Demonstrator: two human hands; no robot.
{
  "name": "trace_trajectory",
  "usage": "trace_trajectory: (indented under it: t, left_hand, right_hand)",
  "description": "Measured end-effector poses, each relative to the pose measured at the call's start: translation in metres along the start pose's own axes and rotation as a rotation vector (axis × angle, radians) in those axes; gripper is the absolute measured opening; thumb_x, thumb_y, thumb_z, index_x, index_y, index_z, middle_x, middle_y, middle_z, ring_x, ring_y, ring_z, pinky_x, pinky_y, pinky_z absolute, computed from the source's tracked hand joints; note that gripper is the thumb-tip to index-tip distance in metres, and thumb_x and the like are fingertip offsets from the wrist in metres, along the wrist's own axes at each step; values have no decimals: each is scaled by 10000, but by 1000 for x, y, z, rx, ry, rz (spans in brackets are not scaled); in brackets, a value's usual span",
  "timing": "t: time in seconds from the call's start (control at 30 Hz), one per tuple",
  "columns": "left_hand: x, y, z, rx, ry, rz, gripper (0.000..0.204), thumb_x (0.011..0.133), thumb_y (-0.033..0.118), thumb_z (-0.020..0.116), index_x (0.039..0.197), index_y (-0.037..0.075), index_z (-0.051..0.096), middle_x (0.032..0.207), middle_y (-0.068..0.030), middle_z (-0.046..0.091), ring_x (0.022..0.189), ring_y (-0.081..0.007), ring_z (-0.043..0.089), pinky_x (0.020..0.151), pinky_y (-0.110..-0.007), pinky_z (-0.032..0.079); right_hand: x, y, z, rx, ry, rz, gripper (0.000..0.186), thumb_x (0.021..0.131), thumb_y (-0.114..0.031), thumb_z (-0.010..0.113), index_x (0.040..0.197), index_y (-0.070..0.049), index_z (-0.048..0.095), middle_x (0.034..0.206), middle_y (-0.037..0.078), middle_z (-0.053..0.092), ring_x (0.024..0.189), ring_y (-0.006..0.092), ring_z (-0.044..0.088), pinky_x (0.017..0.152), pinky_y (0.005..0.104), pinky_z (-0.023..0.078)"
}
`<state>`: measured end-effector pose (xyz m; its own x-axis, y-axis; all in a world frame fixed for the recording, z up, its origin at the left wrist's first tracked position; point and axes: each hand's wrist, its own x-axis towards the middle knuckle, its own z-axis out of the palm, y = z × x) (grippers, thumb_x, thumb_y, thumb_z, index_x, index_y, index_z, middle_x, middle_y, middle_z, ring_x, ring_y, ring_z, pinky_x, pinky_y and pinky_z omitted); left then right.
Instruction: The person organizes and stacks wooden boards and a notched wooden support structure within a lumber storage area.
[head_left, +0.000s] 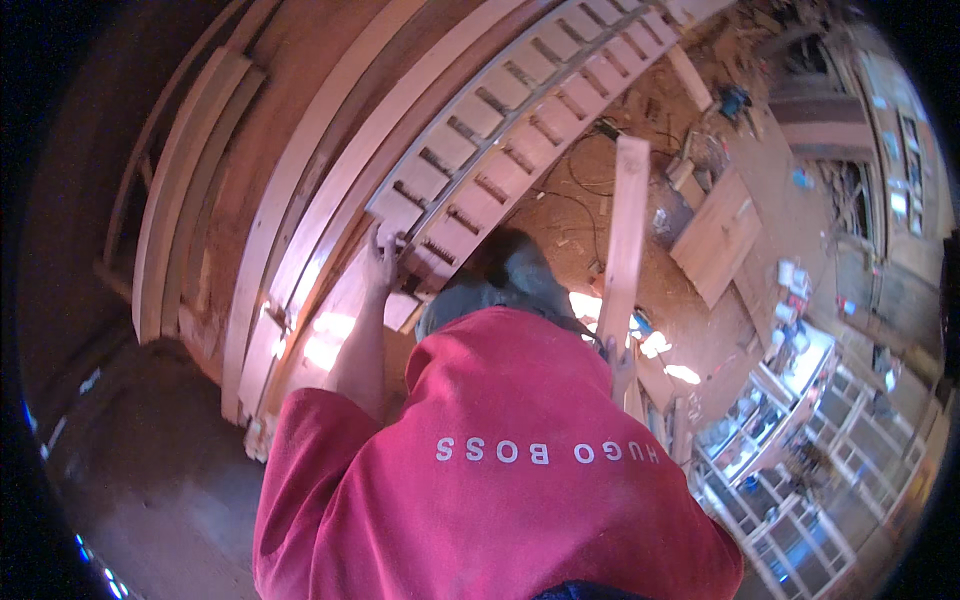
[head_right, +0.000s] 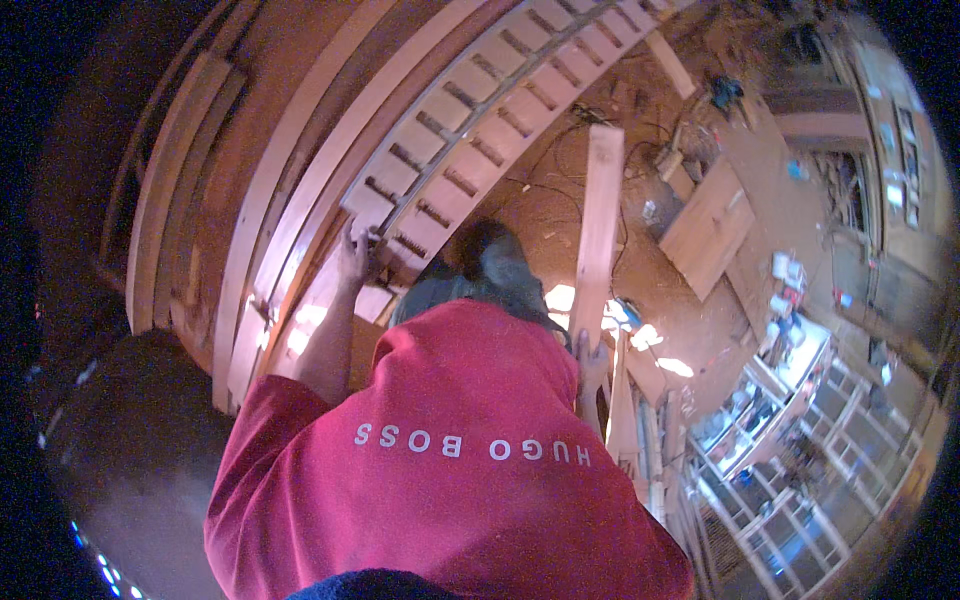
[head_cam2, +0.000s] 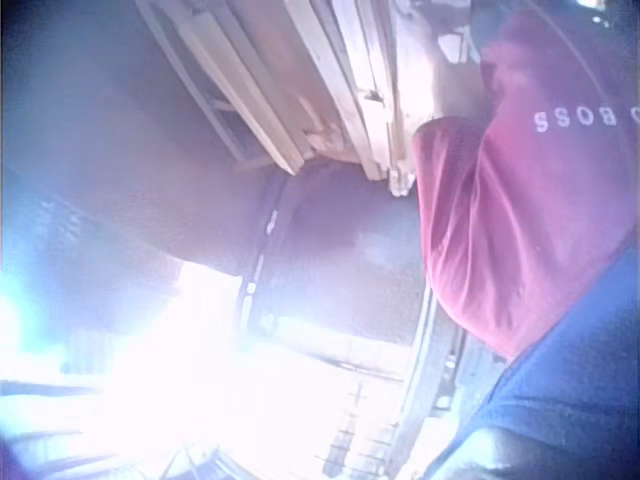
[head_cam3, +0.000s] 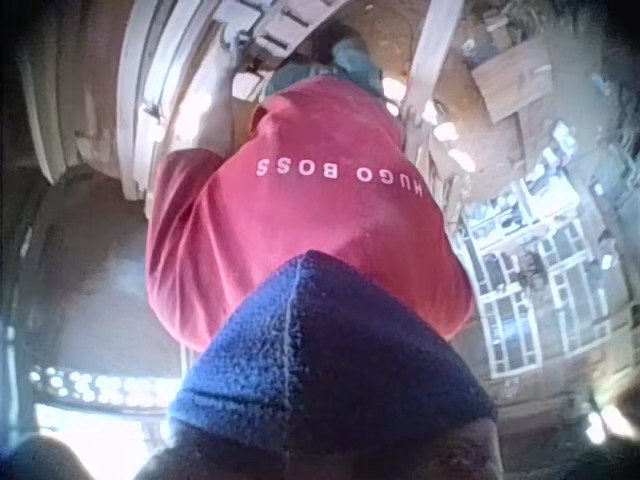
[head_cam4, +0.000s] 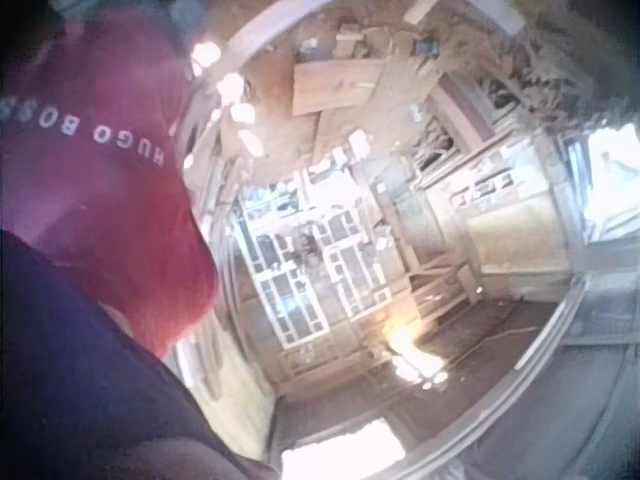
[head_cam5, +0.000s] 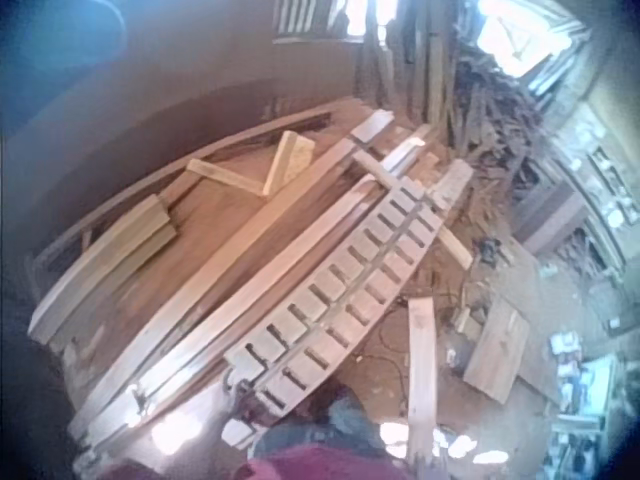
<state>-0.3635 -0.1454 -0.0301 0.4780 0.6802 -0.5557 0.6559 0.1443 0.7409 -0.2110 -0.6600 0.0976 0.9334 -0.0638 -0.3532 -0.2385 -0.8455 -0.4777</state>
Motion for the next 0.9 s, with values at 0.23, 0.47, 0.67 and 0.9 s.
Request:
trace_trajectory:
  t: [0.23, 0.47, 0.67, 0.9]
  left_hand:
    - [19, -19, 11, 115, 65, -6, 736, 1025, 605, 409, 1526, 68, 356, 1457, -283, 491, 1340, -413, 497, 1115, -468, 381]
    - [31, -26, 10, 39, 80, -68, 789, 1017, 650, 365, 1506, 31, 392, 1497, -280, 460, 1388, -403, 457, 1138, -465, 347]
    - [41, -25, 16, 75, 73, -97, 823, 1024, 643, 349, 1466, -49, 402, 1492, -289, 449, 1384, -391, 452, 1143, -447, 335]
    - [35, -37, -4, -63, 59, -40, 751, 1034, 605, 401, 1347, -72, 490, 1407, -283, 509, 1329, -368, 489, 1100, -450, 362]
  right_hand:
    - [-61, 41, 2, -160, -206, 202, 562, 944, -502, 671, 1027, 53, 686, 983, 216, 702, 890, 311, 672, 804, 418, 513]
    - [-60, 61, 2, -193, -302, 220, 577, 948, -508, 658, 995, 66, 695, 1011, 272, 681, 911, 381, 672, 826, 447, 509]
    - [-36, 100, -5, -215, -168, -75, 611, 914, -545, 669, 1142, 22, 676, 1031, 270, 687, 941, 394, 674, 841, 456, 520]
    - [-22, 49, -40, -243, -285, 3, 612, 933, -543, 635, 1268, -32, 658, 1001, 255, 716, 991, 427, 687, 868, 475, 529]
